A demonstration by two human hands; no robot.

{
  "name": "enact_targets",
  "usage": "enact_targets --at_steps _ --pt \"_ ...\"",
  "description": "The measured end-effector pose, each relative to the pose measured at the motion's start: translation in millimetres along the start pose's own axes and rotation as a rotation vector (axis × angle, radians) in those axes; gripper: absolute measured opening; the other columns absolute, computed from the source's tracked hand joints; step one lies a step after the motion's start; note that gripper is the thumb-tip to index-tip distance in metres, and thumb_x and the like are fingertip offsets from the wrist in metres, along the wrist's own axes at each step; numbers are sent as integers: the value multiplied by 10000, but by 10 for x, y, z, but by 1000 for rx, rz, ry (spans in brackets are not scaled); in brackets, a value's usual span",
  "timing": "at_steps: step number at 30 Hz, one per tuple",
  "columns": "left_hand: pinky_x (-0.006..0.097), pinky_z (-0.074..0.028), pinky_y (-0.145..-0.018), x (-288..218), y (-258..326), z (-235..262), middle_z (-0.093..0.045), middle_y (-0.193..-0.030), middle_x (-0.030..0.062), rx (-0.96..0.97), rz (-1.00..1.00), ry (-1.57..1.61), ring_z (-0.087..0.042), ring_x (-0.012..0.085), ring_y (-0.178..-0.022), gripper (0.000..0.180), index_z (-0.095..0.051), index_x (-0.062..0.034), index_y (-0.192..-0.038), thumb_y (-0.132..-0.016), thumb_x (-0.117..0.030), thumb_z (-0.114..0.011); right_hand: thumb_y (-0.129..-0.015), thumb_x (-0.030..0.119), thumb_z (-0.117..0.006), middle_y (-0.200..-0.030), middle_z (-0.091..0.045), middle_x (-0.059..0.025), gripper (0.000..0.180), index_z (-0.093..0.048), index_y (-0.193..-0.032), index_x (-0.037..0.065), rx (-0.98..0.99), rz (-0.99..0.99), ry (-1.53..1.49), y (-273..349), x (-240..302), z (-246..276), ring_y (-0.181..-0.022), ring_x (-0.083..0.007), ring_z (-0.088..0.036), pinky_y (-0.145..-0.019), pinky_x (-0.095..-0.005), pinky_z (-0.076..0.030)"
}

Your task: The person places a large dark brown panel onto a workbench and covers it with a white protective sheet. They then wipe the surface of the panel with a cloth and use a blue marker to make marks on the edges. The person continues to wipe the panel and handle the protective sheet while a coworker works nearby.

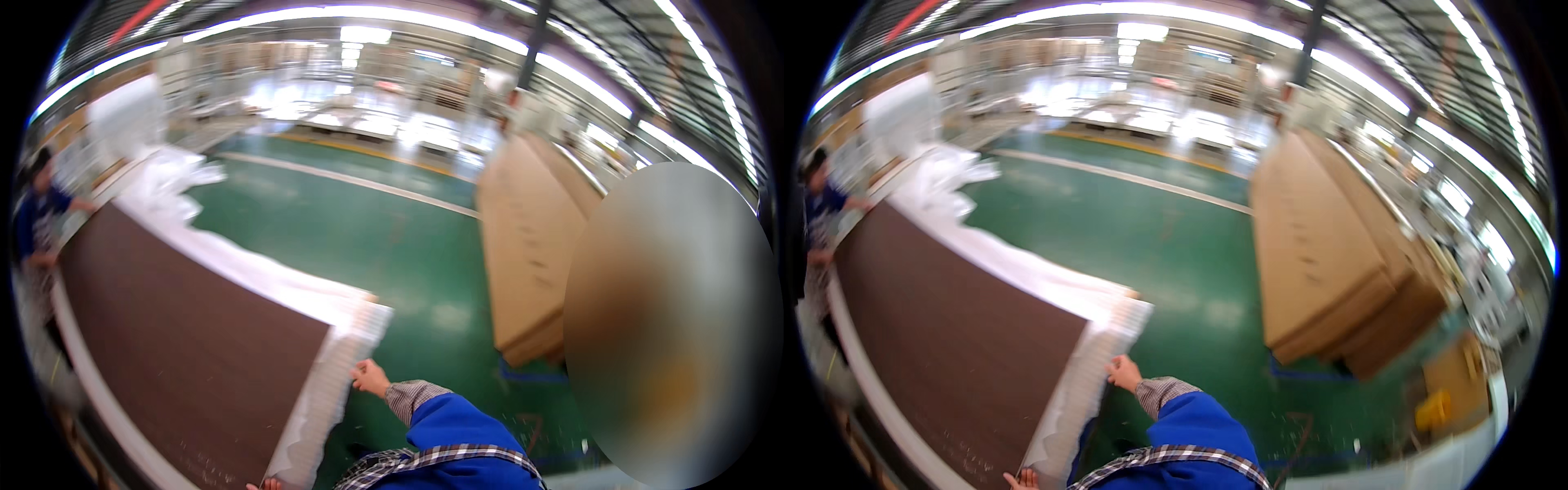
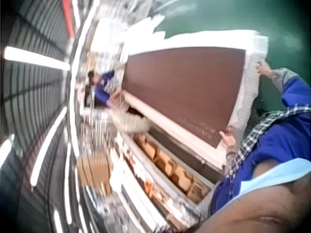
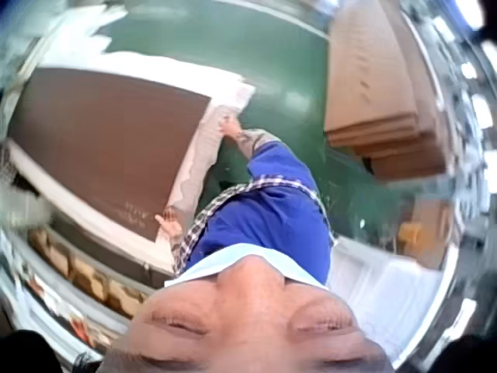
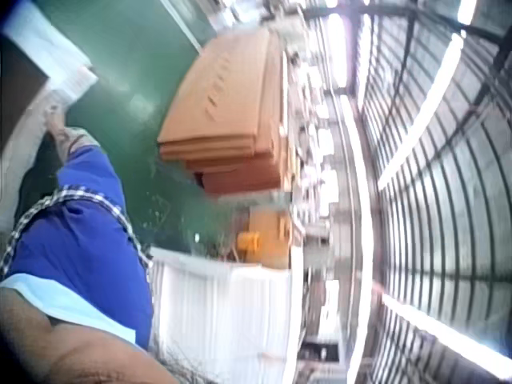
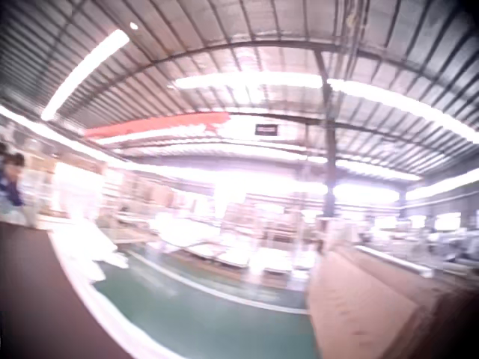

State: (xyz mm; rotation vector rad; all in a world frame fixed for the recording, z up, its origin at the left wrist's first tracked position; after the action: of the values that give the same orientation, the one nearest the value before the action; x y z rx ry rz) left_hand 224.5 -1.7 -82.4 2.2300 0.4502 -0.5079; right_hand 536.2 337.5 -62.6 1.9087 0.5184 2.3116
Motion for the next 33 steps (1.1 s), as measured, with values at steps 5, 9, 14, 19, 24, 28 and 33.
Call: enact_targets --at_steps 5,9,14,19,24,28,33 --pt "368 -463 -802 -207 75 247 -620 -816 111 125 35 -134 -563 234 -805 509 -590 -21 -828 -894 -503 -439 -830 288 -537 -558 -583 -23 317 -582 -602 73 29 -284 403 2105 -926 944 -428 -118 -524 -414 -281 -424" --pt "427 -455 -839 -162 -135 387 -629 -922 138 227 207 -150 -568 261 -912 424 -585 -25 -868 -902 -424 -446 -839 226 -604 -724 -633 -25 181 -639 -868 51 -326 -901 103 3598 -1991 1385 -549 -112 -599 -469 -257 -492" --pt "478 -482 -845 -28 -394 656 -631 -939 209 223 480 -133 -603 319 -908 231 -543 -6 -844 -864 -224 -470 -847 253 -598 -719 -631 -20 187 -640 -849 71 -413 -838 -113 4044 -2275 1442 -572 -98 -604 -473 -242 -487" --pt "479 -474 -850 751 -335 54 -625 -962 197 341 619 -416 -595 312 -922 233 -540 -14 -878 -872 -234 -464 -843 214 -589 -757 -620 -50 193 -588 -904 31 -479 -430 -289 3838 -1535 1975 -589 -102 -584 -434 -229 -443" --pt "467 -458 -856 1593 37 -527 -617 -987 164 505 708 -731 -575 288 -941 287 -547 -29 -926 -893 -297 -450 -828 132 -593 -810 -606 -52 211 -506 -984 21 -813 44 -244 4635 -673 3036 -598 -102 -580 -519 -247 -460" --pt "458 -445 -860 2103 271 -751 -610 -1007 138 646 804 -971 -559 270 -955 331 -553 -41 -965 -910 -347 -439 -844 79 -576 -799 -606 -52 190 -514 -1007 5 -1401 350 -68 6410 -286 3852 -664 -106 -589 -623 -253 -489" --pt "452 -423 -881 2484 741 -1264 -571 -1106 124 876 541 -1427 -538 260 -998 353 -489 -57 -1125 -915 -331 -417 -900 131 -524 -841 -618 -75 187 -497 -1024 -5 -2236 257 243 9497 -387 3624 -692 -110 -573 -653 -249 -479"
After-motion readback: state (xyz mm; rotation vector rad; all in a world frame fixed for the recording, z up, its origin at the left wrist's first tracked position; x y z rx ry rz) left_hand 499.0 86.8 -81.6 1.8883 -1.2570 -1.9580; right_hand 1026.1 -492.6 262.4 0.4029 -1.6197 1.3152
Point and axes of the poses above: each hand's wrist, its own y-axis away from the middle knuckle, its own z-axis out of the back of the hand, x = y × z, the point moved 5 cm from there along -y, towards the middle knuckle
